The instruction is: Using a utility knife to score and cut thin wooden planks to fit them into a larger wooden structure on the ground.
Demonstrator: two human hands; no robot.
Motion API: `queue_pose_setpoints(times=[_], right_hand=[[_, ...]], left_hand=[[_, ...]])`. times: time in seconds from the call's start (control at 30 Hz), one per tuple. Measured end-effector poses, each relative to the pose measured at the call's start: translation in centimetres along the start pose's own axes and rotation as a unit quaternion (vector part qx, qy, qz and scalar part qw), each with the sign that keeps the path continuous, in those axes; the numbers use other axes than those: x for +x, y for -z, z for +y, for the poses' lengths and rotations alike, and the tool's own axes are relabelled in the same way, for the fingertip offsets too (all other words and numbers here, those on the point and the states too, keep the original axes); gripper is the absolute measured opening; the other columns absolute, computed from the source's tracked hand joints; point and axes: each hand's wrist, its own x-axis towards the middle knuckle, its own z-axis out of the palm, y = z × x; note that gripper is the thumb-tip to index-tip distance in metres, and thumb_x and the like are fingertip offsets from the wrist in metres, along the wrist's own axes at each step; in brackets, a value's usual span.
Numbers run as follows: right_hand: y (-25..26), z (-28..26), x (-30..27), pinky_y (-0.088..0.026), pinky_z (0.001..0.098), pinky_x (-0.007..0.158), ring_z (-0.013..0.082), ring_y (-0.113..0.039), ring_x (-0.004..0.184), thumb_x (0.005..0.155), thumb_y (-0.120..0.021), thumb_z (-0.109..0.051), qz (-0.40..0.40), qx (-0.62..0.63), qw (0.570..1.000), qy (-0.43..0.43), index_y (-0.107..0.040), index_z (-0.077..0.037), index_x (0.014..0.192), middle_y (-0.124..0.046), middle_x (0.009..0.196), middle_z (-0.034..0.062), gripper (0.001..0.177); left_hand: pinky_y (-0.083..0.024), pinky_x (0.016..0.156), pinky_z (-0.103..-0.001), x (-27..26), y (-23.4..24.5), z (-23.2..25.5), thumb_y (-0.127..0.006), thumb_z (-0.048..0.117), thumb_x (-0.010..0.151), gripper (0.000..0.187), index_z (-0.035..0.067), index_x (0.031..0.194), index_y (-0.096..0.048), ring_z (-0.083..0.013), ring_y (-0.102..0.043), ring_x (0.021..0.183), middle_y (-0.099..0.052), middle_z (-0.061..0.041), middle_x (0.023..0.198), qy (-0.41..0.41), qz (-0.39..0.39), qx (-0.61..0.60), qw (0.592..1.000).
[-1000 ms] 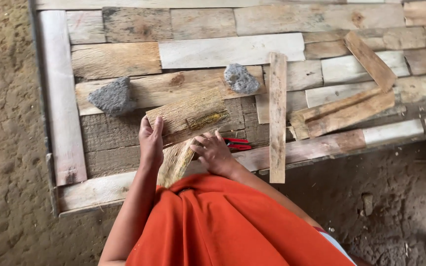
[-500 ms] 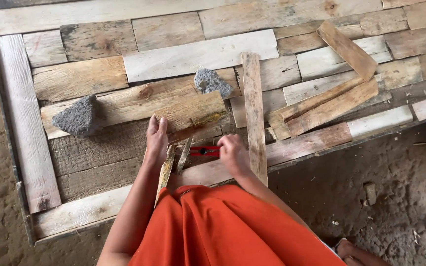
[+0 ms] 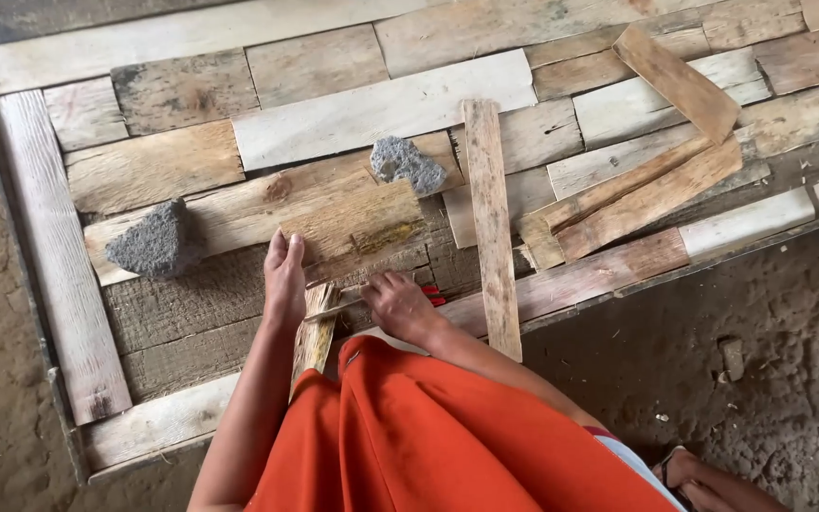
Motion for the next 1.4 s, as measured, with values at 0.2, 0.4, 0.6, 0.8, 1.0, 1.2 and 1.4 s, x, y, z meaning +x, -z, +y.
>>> queue_pose_setpoints(times=[0.2,0.4,0.6,0.8,1.0,1.2,1.4], right_hand=[[-0.3,-3.2,-2.2,-0.054,0.0417,0.069,0.0286,-0.064,0.079,0.079,-0.06,-0.022,0.018,0.098,0.993,0.058,-0.071,-0.014,0.087,-0.063,0.083,0.0081,0.016],[3.3,-1.7,-4.2,-0.053,0.0313,0.065,0.02,-0.064,0.077,0.087,-0.066,-0.027,0.019,0.136,0.989,-0.059,-0.071,-0.019,0.089,-0.061,0.079,-0.0017,0.01],[2.6,4.7,-4.8,-0.054,0.0301,0.074,0.0176,-0.064,0.084,0.085,-0.065,-0.014,0.085,0.042,0.981,-0.168,-0.074,-0.023,0.101,-0.063,0.086,-0.0039,0.02],[2.7,6.5,-4.4,-0.054,0.0328,0.082,0.0202,-0.058,0.094,0.08,-0.072,-0.015,0.104,-0.032,0.966,-0.233,-0.071,-0.02,0.107,-0.06,0.102,-0.0021,0.027],[1.3,6.8,-3.9,-0.053,0.0441,0.083,0.03,-0.057,0.104,0.075,-0.078,-0.02,0.058,-0.061,0.959,-0.271,-0.068,-0.019,0.119,-0.059,0.121,0.0074,0.045],[0.8,7.2,-4.0,-0.053,0.0439,0.085,0.0307,-0.055,0.109,0.078,-0.078,-0.018,0.03,-0.059,0.953,-0.295,-0.068,-0.02,0.12,-0.057,0.127,0.0075,0.043],[1.2,7.3,-3.9,-0.053,0.0434,0.087,0.0307,-0.055,0.112,0.083,-0.077,-0.022,0.004,-0.069,0.948,-0.31,-0.068,-0.021,0.123,-0.058,0.129,0.0061,0.041]], left_hand=[[-0.031,0.12,-0.049,0.0,-0.9,0.9,-0.053,0.015,0.108,0.049,0.005,0.154,-0.04,-0.0301,-0.049,0.137,-0.052,-0.019,0.145,0.141,-0.04,0.016,0.989],[-0.059,0.078,-0.056,4.1,1.8,-9.7,-0.051,0.022,0.109,0.032,0.015,0.14,-0.049,-0.0285,-0.072,0.097,-0.07,-0.013,0.112,0.216,-0.093,0.034,0.971],[-0.062,0.056,-0.033,1.7,-2.0,-3.1,-0.056,0.018,0.105,0.03,0.011,0.134,-0.05,-0.0158,-0.069,0.07,-0.068,-0.007,0.089,0.228,-0.072,0.049,0.97],[-0.056,0.094,-0.052,-0.6,-4.6,1.8,-0.077,0.027,0.089,0.067,-0.003,0.144,-0.054,-0.0434,-0.066,0.114,-0.066,-0.028,0.12,0.085,-0.047,0.423,0.901],[-0.058,0.093,-0.052,-1.3,-5.5,3.1,-0.075,0.024,0.09,0.074,0.001,0.153,-0.044,-0.0395,-0.064,0.113,-0.06,-0.022,0.123,0.076,-0.034,0.489,0.868],[-0.06,0.087,-0.054,-1.6,-4.7,1.5,-0.075,0.026,0.088,0.073,-0.001,0.15,-0.047,-0.0446,-0.067,0.107,-0.057,-0.021,0.124,0.034,-0.068,0.537,0.84],[-0.062,0.086,-0.053,-1.1,-4.5,1.4,-0.077,0.028,0.087,0.077,-0.003,0.151,-0.045,-0.0427,-0.066,0.11,-0.054,-0.019,0.123,0.03,-0.101,0.545,0.832]])
